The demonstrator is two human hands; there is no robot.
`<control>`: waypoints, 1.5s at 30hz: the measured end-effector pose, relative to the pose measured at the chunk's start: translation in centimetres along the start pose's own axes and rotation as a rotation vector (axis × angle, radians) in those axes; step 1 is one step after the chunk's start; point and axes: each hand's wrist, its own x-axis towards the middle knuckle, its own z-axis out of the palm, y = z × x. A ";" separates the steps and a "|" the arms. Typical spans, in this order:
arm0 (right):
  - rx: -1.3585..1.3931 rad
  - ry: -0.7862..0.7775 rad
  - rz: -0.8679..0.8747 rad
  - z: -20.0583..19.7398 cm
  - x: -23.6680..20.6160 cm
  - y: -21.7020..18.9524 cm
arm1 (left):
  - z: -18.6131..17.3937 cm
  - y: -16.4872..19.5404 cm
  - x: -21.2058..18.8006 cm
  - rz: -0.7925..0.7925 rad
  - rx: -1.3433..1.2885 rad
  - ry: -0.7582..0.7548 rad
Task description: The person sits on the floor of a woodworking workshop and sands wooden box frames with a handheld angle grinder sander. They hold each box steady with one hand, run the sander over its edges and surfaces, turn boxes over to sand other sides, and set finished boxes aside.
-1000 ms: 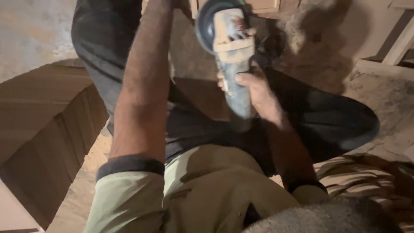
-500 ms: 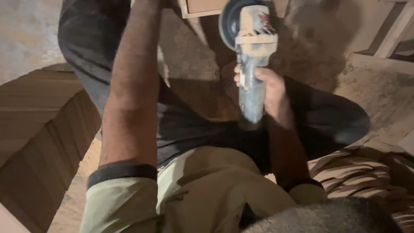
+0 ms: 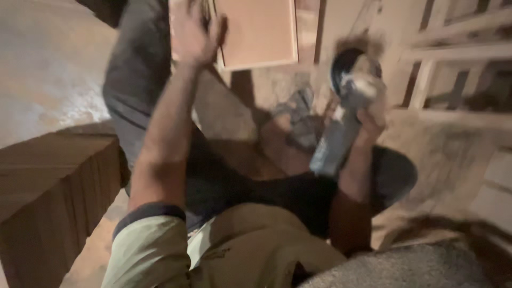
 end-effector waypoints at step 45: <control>-0.222 -0.284 0.053 15.4 7.1 -12.7 | 0.7 0.7 -3.1 -0.067 -0.185 -0.042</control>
